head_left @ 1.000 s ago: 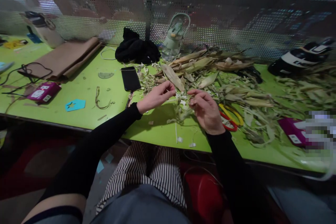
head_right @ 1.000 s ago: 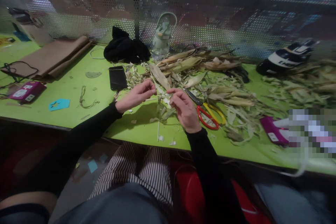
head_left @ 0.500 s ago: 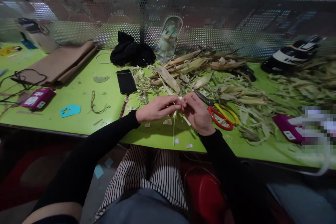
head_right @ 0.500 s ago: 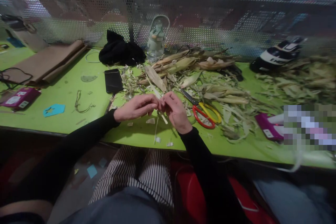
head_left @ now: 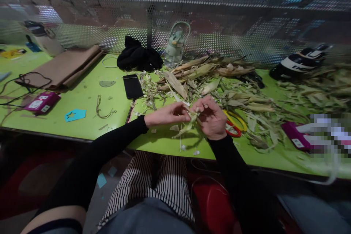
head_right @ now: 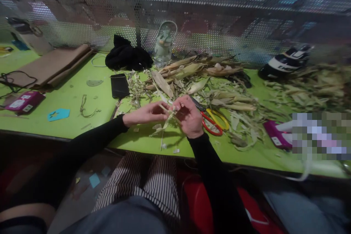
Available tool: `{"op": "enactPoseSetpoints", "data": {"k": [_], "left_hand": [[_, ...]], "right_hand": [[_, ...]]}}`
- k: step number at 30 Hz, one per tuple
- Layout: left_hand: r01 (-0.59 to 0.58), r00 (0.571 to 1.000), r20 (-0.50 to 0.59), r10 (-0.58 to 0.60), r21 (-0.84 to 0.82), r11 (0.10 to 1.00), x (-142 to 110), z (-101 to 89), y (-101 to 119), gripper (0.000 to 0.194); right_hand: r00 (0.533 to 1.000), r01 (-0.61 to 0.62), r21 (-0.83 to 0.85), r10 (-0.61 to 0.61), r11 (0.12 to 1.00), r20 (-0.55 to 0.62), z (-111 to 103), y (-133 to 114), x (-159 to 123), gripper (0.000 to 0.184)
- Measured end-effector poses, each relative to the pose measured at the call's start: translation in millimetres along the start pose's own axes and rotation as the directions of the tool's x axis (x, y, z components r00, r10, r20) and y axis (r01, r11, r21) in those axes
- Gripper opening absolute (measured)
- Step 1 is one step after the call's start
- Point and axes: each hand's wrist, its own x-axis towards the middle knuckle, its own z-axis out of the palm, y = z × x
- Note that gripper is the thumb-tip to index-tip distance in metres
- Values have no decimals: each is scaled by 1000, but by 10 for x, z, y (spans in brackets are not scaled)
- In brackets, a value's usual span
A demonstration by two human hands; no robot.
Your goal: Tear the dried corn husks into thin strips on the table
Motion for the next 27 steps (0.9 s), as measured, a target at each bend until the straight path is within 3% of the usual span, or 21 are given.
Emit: {"op": "enactPoseSetpoints", "data": {"k": [3,7,11,15,18,20,24,27], "left_hand": [[44,997,-62,-47,-49,998,17,47,-43,24],[121,984,-95,-153,-278,953,10,96,-18,25],[148,979,-55,-197,-481,864,7,123,49,39],[75,984,-90,-157,-582,809,-13,119,99,34],[16,975,-171,-143,-585,811,-32,116,117,28],[12,968,-202,-151,-561,828,-38,121,117,25],[65,956,-231,-181,-436,898,-37,141,81,21],[26,970,-221,-105,-334,942,-39,140,36,16]], "right_hand": [[999,-36,32,36,999,6,-4,27,-9,37],[1000,-20,64,21,998,-11,-21,60,-7,31],[1000,-6,-58,6,998,-1,-62,68,-2,30],[995,91,-214,-95,973,-7,-121,130,21,29],[977,188,-306,-208,933,-35,-165,204,50,19],[964,219,-356,-257,909,-63,-177,226,57,24],[982,153,-464,-188,873,-31,-129,175,29,29],[988,127,-496,-156,859,-17,-68,119,6,26]]}}
